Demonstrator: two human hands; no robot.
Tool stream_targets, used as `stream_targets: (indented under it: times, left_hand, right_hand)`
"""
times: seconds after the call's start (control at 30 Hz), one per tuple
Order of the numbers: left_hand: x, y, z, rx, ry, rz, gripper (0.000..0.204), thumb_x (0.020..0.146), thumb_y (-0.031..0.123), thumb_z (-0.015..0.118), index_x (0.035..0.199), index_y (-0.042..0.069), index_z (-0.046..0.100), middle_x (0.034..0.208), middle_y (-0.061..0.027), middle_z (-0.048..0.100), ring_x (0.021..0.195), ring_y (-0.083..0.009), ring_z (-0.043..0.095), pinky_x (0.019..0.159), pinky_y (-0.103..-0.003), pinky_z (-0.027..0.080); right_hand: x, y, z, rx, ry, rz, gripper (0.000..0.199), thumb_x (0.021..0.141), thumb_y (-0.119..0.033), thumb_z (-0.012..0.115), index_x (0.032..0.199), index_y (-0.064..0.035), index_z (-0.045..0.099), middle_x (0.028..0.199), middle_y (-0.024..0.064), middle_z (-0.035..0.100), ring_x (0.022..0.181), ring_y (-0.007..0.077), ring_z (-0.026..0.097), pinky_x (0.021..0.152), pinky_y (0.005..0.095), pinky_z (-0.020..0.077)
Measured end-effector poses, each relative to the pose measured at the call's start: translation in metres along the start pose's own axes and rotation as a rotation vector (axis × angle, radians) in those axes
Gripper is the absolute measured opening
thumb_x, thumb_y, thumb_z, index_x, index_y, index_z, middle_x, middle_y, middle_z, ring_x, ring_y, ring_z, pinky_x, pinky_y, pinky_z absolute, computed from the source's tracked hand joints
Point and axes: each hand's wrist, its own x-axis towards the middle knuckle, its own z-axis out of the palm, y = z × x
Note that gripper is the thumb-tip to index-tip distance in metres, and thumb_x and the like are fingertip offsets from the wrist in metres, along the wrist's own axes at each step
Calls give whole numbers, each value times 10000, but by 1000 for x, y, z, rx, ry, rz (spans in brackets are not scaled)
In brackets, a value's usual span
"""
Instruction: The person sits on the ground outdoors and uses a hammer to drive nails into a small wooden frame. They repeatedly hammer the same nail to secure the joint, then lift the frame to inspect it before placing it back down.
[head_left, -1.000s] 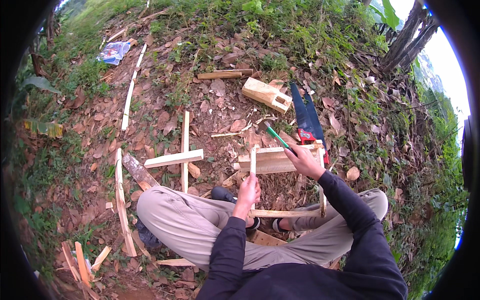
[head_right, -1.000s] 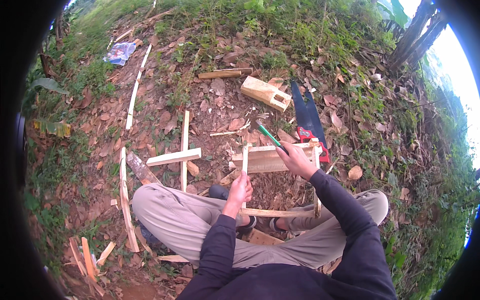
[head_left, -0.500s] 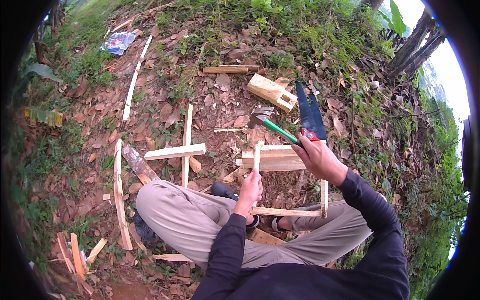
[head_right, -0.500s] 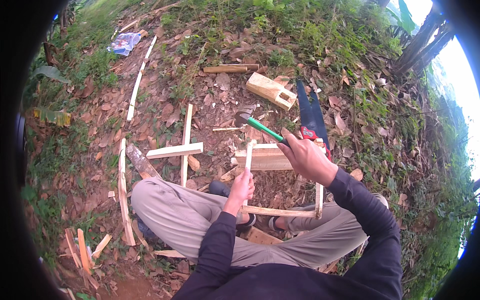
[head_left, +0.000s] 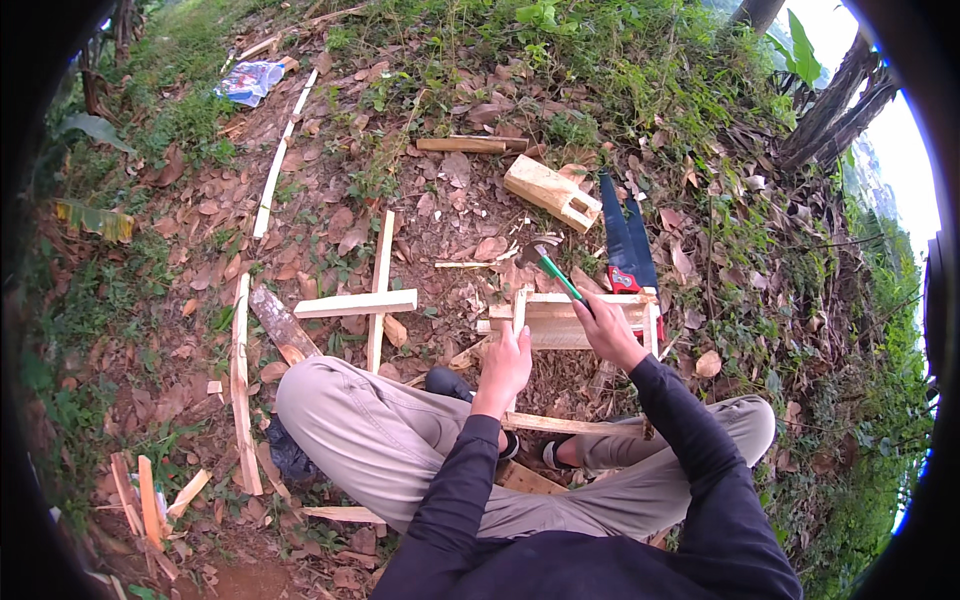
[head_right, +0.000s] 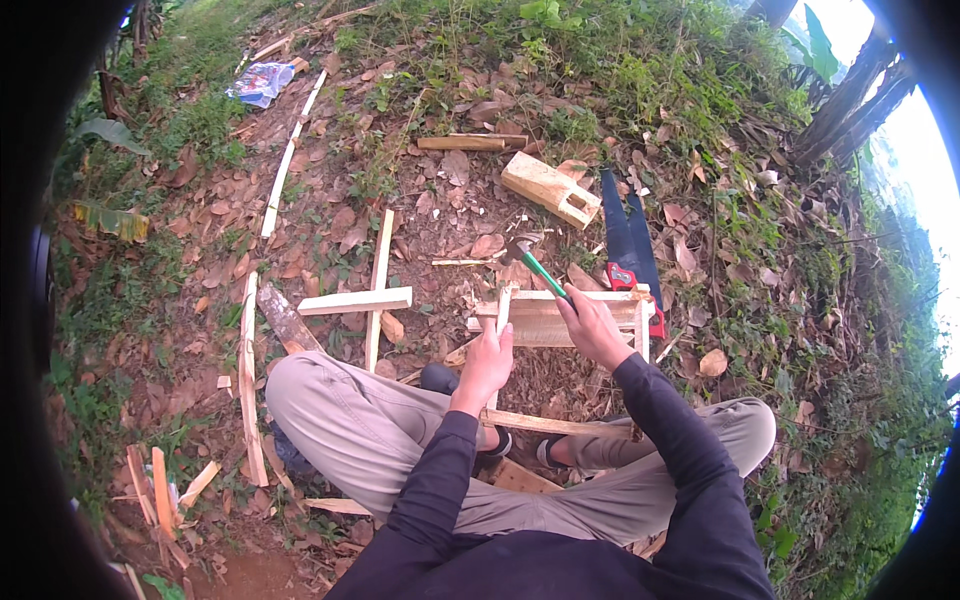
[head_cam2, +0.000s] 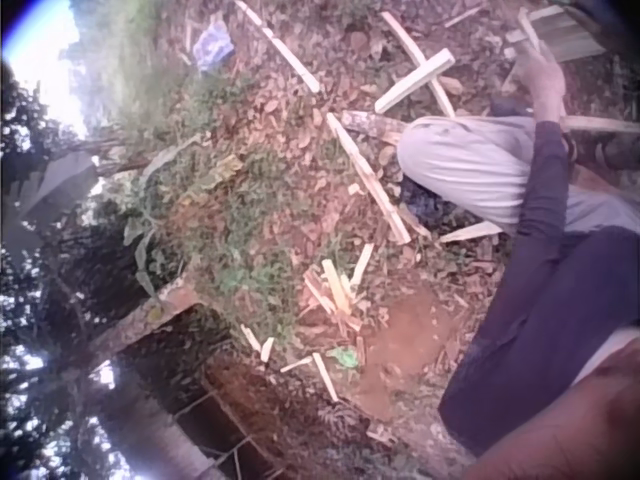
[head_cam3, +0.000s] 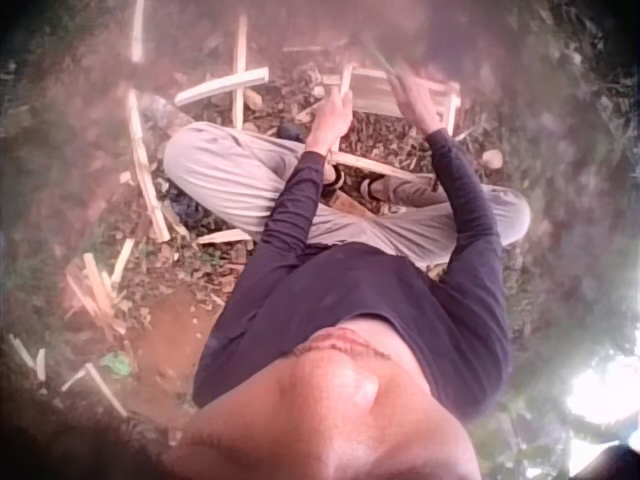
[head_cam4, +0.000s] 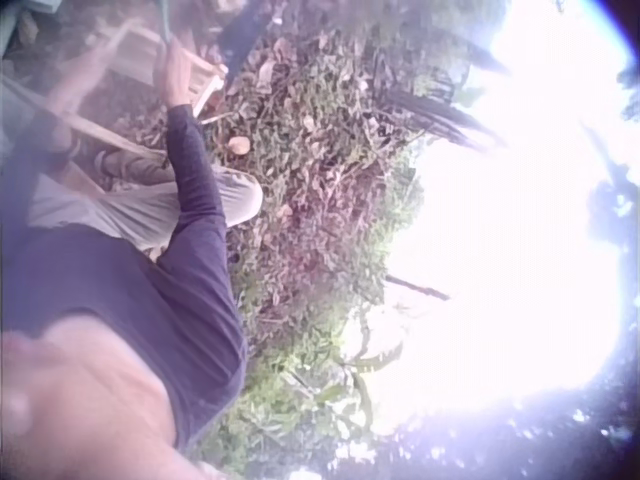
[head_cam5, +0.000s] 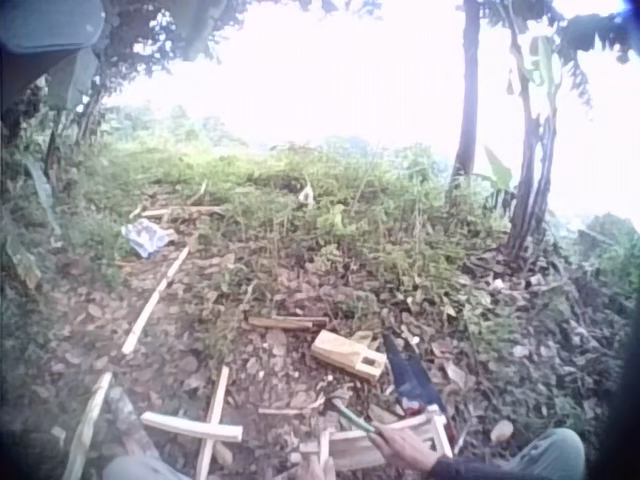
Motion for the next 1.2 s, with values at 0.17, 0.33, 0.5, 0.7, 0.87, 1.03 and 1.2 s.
stream_targets:
  times: [0.17, 0.33, 0.5, 0.7, 0.87, 1.03, 1.2]
  left_hand:
    - [4, -21, 8, -249, -24, -99, 486, 1085, 428, 418, 1072, -33, 573, 845, -309, 676, 880, -509, 658, 814, -568, 511]
    - [56, -44, 6, -77, 780, 9, 554, 1081, 402, 366, 887, -3, 690, 831, -202, 708, 837, -399, 681, 810, -485, 511]
    - [115, -60, 7, -302, 186, -141, 544, 1024, 417, 400, 886, 30, 757, 853, -200, 740, 908, -383, 701, 884, -458, 522]
    - [109, -53, 18, -148, 121, -260, 559, 955, 438, 433, 780, 41, 787, 879, -231, 747, 902, -407, 719, 863, -478, 535]
    - [96, -51, 26, -206, 191, -232, 526, 942, 387, 452, 856, -30, 761, 890, -288, 719, 908, -462, 698, 862, -526, 519]
    - [93, -45, 23, -161, 184, -238, 520, 958, 326, 414, 865, -57, 754, 925, -316, 709, 941, -490, 687, 897, -540, 521]
    - [98, -48, 27, -101, 226, -222, 528, 962, 311, 406, 852, -71, 753, 913, -320, 710, 936, -482, 695, 905, -537, 528]
  right_hand:
    - [-3, 1, 1, 20, 9, 10, 437, 1045, -283, 555, 1299, 73, 579, 1028, 299, 690, 948, 472, 666, 821, 515, 507]
    - [-7, 3, -5, 16, 27, 35, 439, 1039, -292, 573, 1291, 66, 600, 1071, 299, 693, 1003, 456, 675, 874, 491, 521]
    - [-6, -9, -4, 69, 8, 75, 418, 1040, -282, 573, 1276, 60, 614, 1091, 299, 693, 1038, 448, 674, 896, 477, 523]
    - [-14, -13, -11, 48, -13, 121, 390, 1037, -259, 577, 1294, 33, 605, 957, 281, 696, 919, 437, 690, 804, 474, 516]
    - [-10, -9, -10, 38, -15, 74, 367, 1030, -235, 591, 1284, 31, 606, 1002, 272, 698, 937, 431, 683, 811, 471, 520]
    - [-5, -39, -51, -143, -89, -116, 275, 1042, -249, 581, 969, 16, 586, 761, 206, 607, 733, 418, 622, 666, 513, 448]
    - [1, -72, -87, -363, -312, -146, 302, 1059, -273, 548, 917, -6, 539, 654, 200, 571, 596, 421, 594, 576, 528, 430]
